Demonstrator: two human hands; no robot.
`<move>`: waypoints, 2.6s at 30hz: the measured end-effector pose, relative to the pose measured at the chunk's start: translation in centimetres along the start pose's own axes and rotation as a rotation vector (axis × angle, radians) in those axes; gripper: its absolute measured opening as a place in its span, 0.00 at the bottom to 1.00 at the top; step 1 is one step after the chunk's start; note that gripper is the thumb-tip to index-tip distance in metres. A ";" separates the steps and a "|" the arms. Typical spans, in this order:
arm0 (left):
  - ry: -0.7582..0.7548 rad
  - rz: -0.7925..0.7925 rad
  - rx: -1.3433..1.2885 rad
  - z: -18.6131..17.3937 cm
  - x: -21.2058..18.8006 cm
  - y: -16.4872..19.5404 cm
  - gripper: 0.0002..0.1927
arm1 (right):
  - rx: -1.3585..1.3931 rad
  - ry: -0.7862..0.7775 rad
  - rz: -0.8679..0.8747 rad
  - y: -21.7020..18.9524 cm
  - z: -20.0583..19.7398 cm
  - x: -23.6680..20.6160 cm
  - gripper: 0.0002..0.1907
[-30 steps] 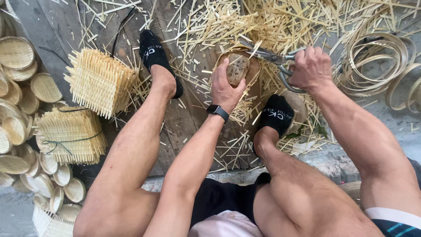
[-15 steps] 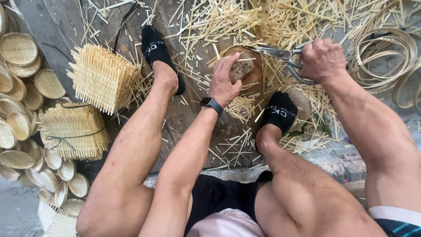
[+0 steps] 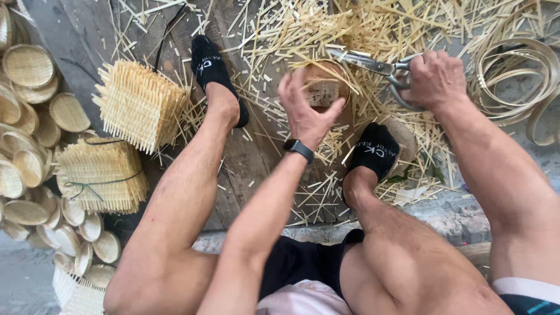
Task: The person sits on the floor and repeatedly assembles small round woven baskets. They place a woven mat over a circular wooden base, then use shears to trim the excess mat around the edge. The finished baskets are set aside in a stack.
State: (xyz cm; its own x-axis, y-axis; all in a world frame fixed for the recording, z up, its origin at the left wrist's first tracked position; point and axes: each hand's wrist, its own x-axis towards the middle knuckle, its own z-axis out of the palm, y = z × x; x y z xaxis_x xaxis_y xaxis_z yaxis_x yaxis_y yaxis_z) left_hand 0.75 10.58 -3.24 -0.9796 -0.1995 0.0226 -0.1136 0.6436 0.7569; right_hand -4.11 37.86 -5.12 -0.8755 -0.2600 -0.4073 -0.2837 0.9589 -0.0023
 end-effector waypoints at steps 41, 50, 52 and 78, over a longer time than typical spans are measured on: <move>-0.113 0.090 0.049 0.4 -1.2 -1.8 0.43 | -0.088 0.080 -0.084 -0.1 1.6 -0.3 0.24; -0.262 0.175 0.063 -0.7 -0.5 -2.8 0.37 | -0.037 0.058 -0.058 -1.8 2.4 0.8 0.25; -0.300 0.180 0.063 -1.3 -0.1 -2.7 0.36 | -0.061 0.040 -0.076 -0.6 2.6 0.2 0.19; -0.223 -0.262 -0.078 -0.2 5.0 -5.2 0.28 | 0.711 0.116 0.262 -4.5 1.1 -0.5 0.23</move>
State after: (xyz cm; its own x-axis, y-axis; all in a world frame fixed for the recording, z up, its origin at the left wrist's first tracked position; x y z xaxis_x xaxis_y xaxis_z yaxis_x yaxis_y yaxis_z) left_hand -3.51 6.12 -6.90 -0.9318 -0.1785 -0.3159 -0.3615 0.5317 0.7659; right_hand -1.99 33.80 -5.95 -0.9260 0.0137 -0.3774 0.2249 0.8227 -0.5221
